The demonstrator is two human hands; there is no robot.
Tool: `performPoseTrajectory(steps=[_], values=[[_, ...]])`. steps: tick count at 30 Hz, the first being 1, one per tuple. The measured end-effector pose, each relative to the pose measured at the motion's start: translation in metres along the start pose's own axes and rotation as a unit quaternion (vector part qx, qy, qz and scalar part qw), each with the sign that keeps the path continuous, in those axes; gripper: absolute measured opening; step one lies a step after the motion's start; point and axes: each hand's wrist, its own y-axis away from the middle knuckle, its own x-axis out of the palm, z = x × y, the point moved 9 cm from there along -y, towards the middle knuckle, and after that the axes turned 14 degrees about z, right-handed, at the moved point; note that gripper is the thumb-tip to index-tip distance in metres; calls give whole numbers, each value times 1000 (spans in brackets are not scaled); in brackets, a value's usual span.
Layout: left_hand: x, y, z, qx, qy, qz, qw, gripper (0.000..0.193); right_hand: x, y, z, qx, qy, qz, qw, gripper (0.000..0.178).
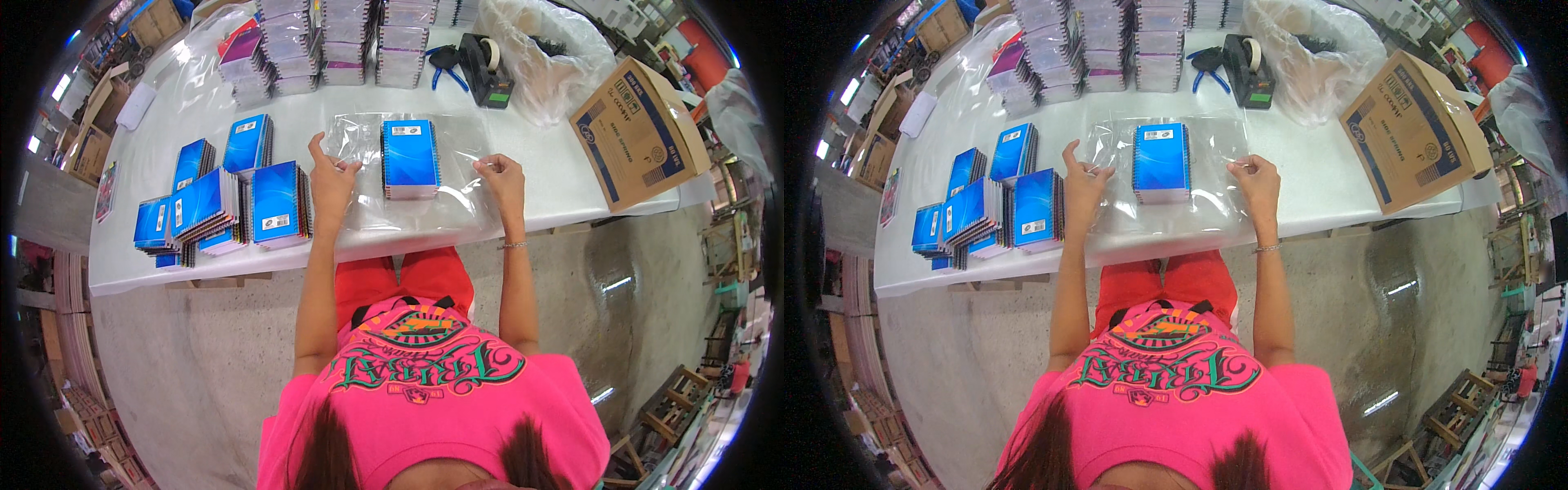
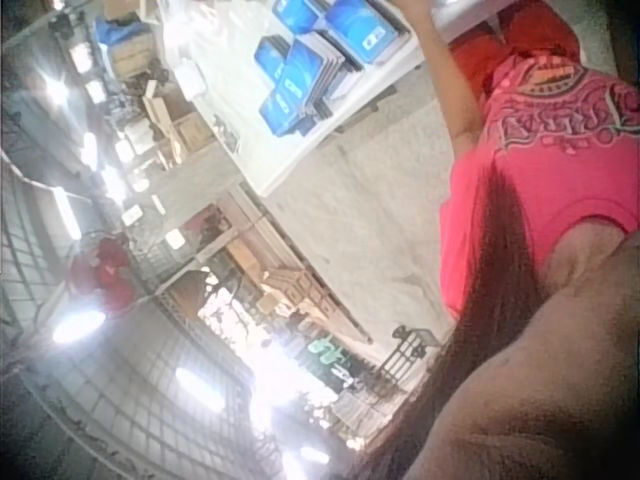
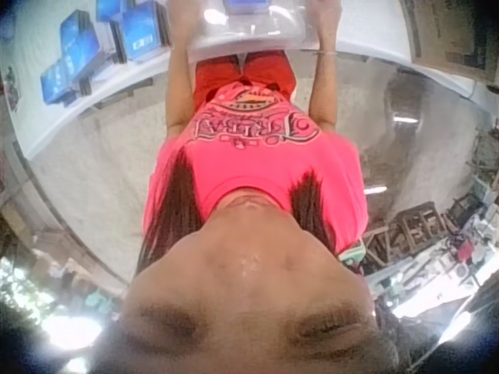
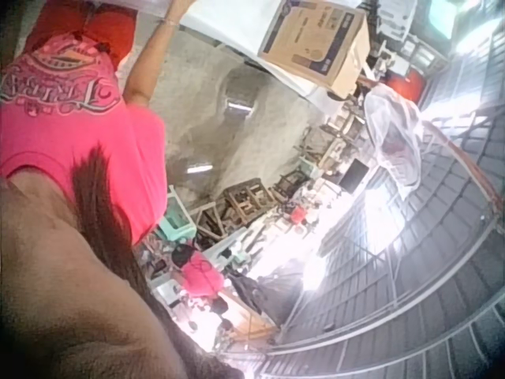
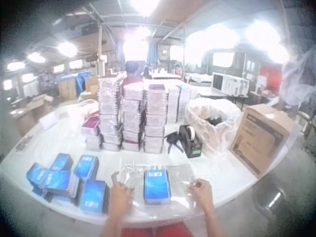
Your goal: The person places spiral-bound notebooks into clear plastic bags one at a time, folds the bag edges, and seals them with tape. The person repeats this process for multiple notebooks, stacking the finished packages on the table.
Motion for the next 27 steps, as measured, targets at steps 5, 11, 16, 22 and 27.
performPoseTrajectory(steps=[5,11,16,22,27], values=[[8,-20,27,-78,119,149,978,64,5,6,24,-101,41,-29,994,16],[11,-23,26,-80,79,250,962,49,6,12,32,-74,69,-38,994,12],[13,-27,24,-51,79,292,952,49,2,15,39,-186,169,-101,963,11],[20,-32,27,-85,117,299,943,58,12,0,30,-94,126,-19,987,17],[25,-39,21,-95,135,280,946,64,26,-29,-3,-48,-35,144,988,26]])
